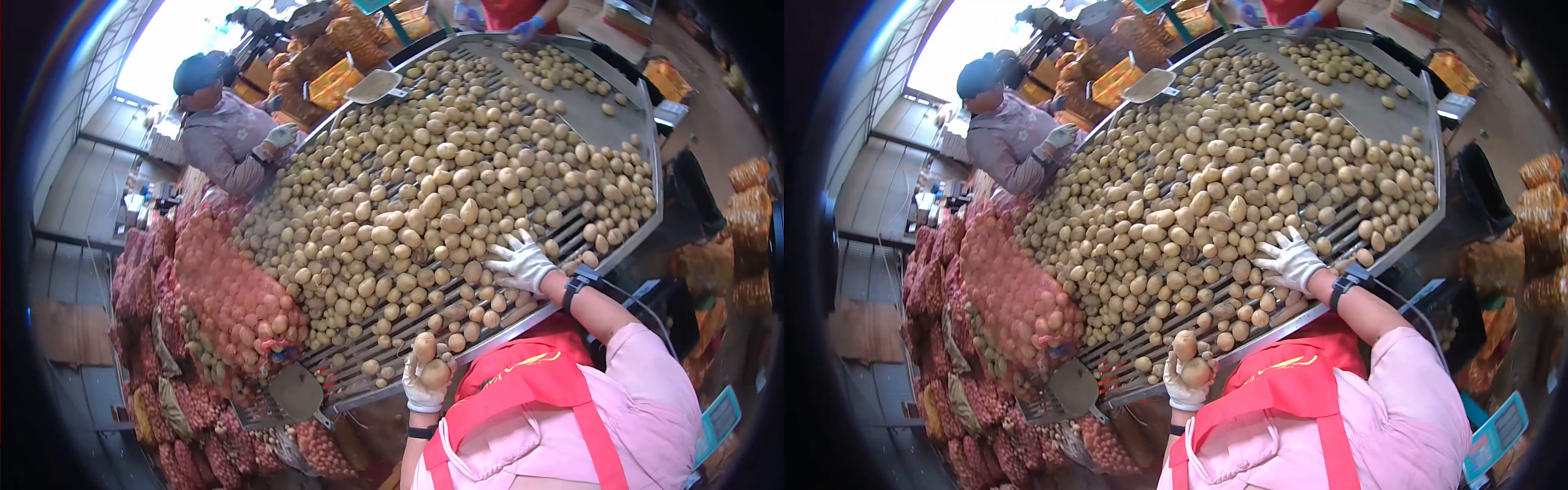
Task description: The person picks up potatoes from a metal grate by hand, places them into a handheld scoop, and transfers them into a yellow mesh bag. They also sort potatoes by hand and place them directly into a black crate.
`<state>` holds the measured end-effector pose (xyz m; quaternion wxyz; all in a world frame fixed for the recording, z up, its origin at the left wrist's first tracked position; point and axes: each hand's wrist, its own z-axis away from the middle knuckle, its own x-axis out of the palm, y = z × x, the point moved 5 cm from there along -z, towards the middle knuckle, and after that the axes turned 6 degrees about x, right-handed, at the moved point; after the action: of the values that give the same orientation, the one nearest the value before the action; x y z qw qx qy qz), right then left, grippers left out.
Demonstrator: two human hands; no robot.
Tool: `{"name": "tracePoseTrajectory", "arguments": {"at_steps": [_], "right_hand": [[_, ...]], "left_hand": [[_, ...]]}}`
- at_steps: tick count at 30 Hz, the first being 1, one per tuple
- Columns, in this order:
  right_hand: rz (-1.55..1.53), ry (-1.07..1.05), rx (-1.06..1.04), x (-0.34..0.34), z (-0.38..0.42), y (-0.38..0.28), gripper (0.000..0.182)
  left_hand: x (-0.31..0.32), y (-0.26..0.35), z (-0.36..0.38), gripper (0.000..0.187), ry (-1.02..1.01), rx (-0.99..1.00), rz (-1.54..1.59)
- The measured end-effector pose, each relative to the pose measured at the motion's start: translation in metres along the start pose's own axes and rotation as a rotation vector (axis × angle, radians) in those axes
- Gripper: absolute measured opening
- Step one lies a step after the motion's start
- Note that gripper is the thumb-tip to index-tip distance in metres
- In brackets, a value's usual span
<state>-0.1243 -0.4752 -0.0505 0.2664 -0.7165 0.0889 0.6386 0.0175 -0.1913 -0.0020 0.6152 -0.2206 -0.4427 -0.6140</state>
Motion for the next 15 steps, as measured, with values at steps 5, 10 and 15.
{"name": "tracePoseTrajectory", "arguments": {"at_steps": [5, 10, 15], "right_hand": [[0.135, 0.064, 0.075, -0.017, 0.004, 0.080, 0.043], [0.198, -0.017, 0.264, -0.063, 0.015, 0.154, 0.026], [0.009, 0.128, 0.349, -0.079, -0.031, 0.177, 0.025]], "left_hand": [[0.010, -0.015, 0.004, 0.064, 0.096, 0.140, -0.015], [0.015, -0.029, -0.008, 0.066, 0.084, 0.166, 0.011], [0.017, -0.037, -0.036, 0.061, 0.092, 0.179, 0.061]]}}
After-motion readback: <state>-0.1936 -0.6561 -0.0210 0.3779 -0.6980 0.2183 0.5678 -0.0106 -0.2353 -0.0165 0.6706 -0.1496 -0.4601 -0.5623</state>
